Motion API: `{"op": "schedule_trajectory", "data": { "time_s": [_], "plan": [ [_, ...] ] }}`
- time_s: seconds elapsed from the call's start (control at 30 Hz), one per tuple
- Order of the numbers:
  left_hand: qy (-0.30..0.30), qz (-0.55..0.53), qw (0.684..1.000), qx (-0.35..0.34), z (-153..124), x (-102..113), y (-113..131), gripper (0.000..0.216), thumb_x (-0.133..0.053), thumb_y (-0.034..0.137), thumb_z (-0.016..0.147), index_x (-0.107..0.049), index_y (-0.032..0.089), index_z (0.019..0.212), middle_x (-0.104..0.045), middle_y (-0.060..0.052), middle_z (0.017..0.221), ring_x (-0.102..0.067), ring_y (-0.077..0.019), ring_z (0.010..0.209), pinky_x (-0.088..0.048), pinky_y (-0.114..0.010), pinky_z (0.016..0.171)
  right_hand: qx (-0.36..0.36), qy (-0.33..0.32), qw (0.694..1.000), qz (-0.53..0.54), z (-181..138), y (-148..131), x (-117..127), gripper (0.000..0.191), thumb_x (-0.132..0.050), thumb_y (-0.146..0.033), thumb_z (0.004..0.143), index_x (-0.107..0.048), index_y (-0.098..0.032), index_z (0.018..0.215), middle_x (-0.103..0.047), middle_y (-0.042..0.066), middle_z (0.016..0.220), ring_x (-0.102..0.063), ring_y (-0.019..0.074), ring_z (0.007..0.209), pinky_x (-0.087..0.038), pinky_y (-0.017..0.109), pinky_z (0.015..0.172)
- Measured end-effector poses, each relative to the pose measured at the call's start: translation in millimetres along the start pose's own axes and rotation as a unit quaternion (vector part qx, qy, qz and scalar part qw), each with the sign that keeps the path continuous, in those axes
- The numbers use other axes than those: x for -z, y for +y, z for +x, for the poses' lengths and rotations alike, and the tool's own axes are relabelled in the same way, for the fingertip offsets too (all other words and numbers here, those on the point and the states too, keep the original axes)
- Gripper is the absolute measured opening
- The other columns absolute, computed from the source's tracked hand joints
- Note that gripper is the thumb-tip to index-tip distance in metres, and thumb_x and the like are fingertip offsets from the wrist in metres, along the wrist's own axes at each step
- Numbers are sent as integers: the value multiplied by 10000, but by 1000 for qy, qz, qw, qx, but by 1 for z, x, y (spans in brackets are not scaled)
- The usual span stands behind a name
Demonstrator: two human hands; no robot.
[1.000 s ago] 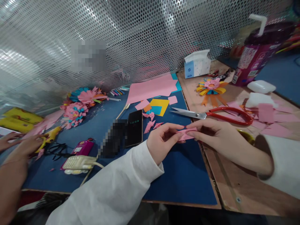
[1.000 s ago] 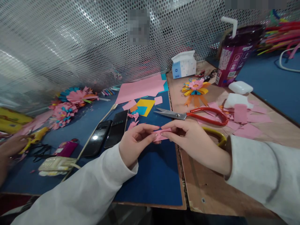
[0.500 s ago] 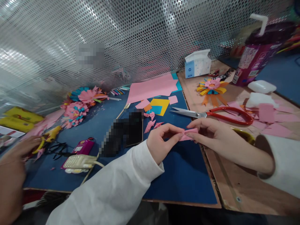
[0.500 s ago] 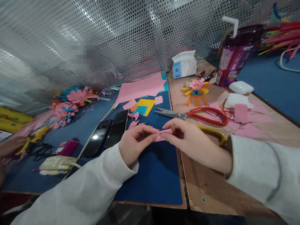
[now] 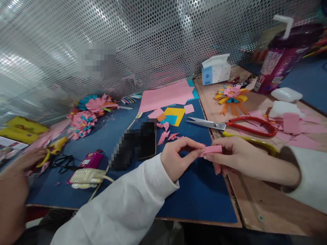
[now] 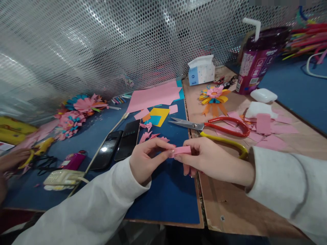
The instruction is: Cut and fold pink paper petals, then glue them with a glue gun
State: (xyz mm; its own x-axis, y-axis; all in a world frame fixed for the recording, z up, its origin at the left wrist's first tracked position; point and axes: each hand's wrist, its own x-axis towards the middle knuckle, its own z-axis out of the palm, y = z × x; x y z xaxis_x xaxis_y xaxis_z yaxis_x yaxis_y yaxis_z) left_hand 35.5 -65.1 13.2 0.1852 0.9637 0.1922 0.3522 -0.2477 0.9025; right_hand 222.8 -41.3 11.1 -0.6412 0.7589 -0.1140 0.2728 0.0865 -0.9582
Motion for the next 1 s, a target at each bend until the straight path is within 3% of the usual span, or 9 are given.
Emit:
{"op": "schedule_trajectory", "data": {
  "time_s": [0.23, 0.7, 1.0],
  "plan": [
    [3, 8, 1000, -3, 0, 0, 2, 112, -666, 273, 757, -695, 177, 806, -731, -51, 826, -677, -150, 744, -570, -287, 723, -13, -1, 1000, -3, -2, -3, 0, 301, -554, -472, 827, -585, -192, 720, -629, -11, 525, -566, 111, 414, -391, 198, 372],
    [24, 18, 999, -34, 2, 2, -1, 91, -669, 242, 750, -701, 172, 799, -730, -44, 801, -673, -142, 727, -560, -264, 698, -149, -28, 986, 70, 2, 10, -3, 405, -600, -571, 756, -586, -166, 765, -634, 3, 515, -582, 129, 374, -416, 187, 306],
    [20, -5, 999, -39, 3, 4, -1, 109, -687, 263, 743, -717, 193, 821, -734, -40, 823, -680, -153, 762, -559, -277, 740, -101, -41, 990, 87, 3, 6, -2, 398, -627, -560, 742, -619, -168, 807, -655, 10, 583, -611, 133, 446, -485, 215, 404]
  ]
}}
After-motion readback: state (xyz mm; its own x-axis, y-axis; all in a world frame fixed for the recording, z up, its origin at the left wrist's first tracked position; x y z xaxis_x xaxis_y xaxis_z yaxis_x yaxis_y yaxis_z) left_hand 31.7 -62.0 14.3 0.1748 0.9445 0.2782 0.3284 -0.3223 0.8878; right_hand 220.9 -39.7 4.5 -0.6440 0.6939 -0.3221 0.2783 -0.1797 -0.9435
